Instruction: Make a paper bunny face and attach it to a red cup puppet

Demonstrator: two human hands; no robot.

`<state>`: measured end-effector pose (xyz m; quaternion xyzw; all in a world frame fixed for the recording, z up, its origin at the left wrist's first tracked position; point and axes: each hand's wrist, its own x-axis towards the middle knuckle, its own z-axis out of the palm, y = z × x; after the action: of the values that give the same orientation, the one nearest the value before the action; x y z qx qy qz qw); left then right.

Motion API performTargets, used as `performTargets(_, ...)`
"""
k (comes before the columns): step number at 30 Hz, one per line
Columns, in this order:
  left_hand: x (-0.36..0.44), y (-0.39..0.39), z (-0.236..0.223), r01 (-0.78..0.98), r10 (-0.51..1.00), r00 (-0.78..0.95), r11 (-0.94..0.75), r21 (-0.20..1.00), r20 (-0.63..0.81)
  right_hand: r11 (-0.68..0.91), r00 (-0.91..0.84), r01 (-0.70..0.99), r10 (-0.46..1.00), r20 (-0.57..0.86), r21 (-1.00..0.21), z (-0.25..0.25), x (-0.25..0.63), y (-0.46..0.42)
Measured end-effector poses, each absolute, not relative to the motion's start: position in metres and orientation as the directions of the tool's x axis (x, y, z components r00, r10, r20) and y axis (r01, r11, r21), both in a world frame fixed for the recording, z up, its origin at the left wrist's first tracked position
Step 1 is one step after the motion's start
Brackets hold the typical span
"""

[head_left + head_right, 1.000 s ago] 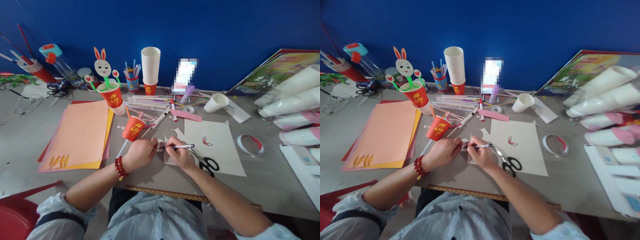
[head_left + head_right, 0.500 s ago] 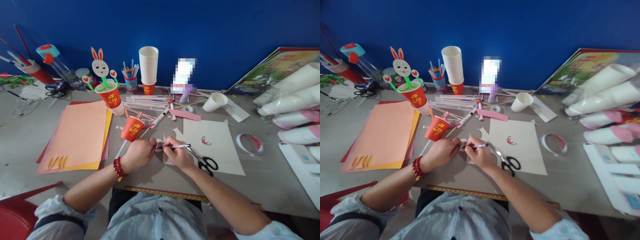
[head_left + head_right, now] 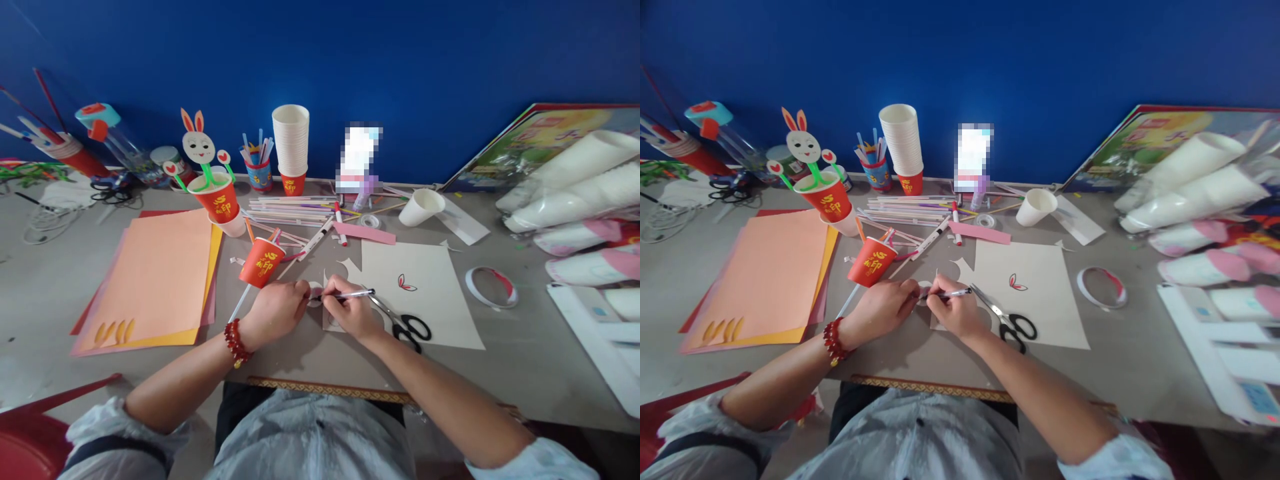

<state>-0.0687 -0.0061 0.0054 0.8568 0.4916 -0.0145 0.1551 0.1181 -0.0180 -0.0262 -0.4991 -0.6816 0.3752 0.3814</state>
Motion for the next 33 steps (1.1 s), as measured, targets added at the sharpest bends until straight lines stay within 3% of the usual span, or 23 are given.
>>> performTargets(33, -0.0679, -0.0056, 0.0079, 0.850, 0.836, 0.508, -0.448, 0.276, -0.208, 0.244, -0.207, 0.420, 0.964, 0.169, -0.874, -0.0327, 0.1184, -0.0182)
